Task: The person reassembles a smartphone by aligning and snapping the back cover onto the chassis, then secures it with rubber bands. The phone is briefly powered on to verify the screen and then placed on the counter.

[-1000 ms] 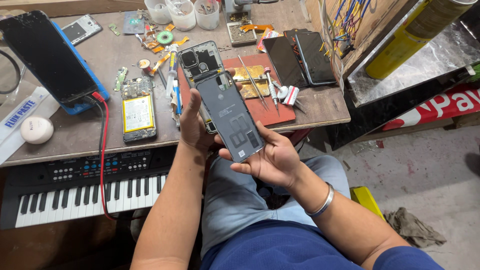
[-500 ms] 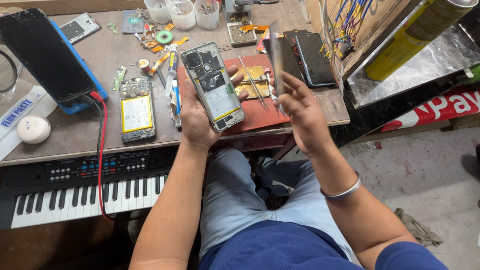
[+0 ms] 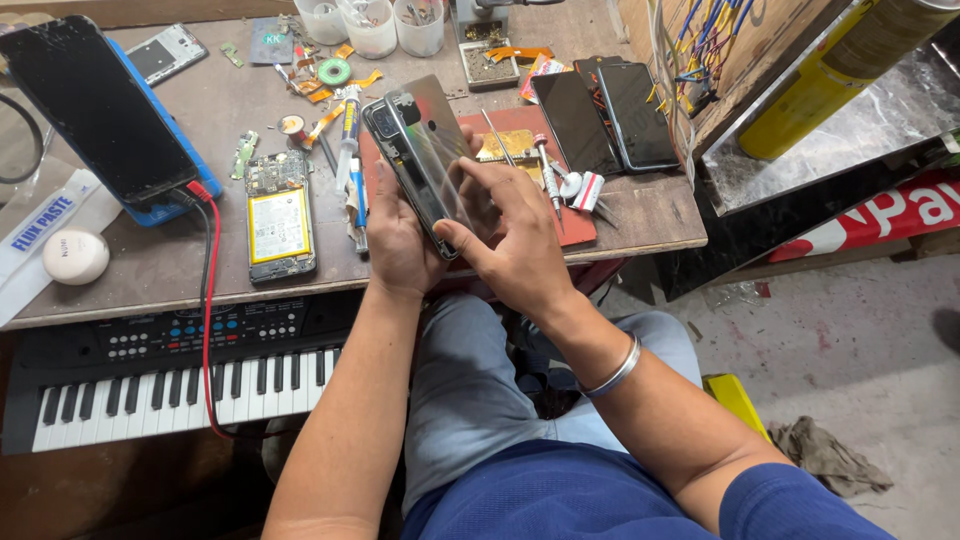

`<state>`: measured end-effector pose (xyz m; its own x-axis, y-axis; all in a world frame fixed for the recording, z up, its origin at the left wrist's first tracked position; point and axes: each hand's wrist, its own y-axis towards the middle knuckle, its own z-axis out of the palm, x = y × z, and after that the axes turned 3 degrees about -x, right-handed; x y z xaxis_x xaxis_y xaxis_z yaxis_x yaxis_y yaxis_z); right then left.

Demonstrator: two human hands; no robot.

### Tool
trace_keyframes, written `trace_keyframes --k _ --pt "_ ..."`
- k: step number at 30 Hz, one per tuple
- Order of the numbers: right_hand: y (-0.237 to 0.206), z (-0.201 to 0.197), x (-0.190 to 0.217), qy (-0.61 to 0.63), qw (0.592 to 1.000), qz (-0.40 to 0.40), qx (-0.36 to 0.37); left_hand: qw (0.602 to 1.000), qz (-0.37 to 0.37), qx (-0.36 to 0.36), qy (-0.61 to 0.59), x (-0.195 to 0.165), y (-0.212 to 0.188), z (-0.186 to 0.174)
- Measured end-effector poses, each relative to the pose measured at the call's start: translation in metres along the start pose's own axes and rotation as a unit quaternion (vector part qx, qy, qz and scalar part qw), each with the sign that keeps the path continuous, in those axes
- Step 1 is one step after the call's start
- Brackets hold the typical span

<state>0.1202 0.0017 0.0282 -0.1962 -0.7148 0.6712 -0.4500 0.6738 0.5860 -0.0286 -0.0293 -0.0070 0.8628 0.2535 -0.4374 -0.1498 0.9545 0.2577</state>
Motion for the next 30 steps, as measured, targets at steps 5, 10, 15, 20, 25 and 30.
trace_keyframes --k 5,10,15,20,25,30 --pt "-0.0003 0.0029 0.0038 -0.027 0.999 -0.026 -0.004 0.999 0.013 -0.019 0.042 -0.0004 0.0007 0.0049" --pt "-0.0005 0.0067 0.0061 -0.036 0.999 -0.021 0.002 0.997 0.029 -0.022 0.072 -0.0004 0.0007 0.0049" --pt "-0.0007 0.0089 0.0058 -0.056 0.998 -0.022 -0.002 0.993 0.047 -0.044 0.096 0.0002 0.0003 0.0063" --pt "-0.0006 0.0101 0.0053 -0.071 0.997 -0.028 0.0 0.995 0.03 -0.033 0.087 -0.0003 -0.0001 0.0069" --pt "-0.0007 0.0104 0.0054 -0.077 0.997 -0.024 0.006 0.994 0.031 -0.035 0.098 -0.0007 -0.0007 0.0058" --pt "-0.0001 0.0104 0.0059 -0.078 0.997 -0.013 0.016 0.994 0.041 -0.03 0.1 -0.0008 -0.0005 0.0052"
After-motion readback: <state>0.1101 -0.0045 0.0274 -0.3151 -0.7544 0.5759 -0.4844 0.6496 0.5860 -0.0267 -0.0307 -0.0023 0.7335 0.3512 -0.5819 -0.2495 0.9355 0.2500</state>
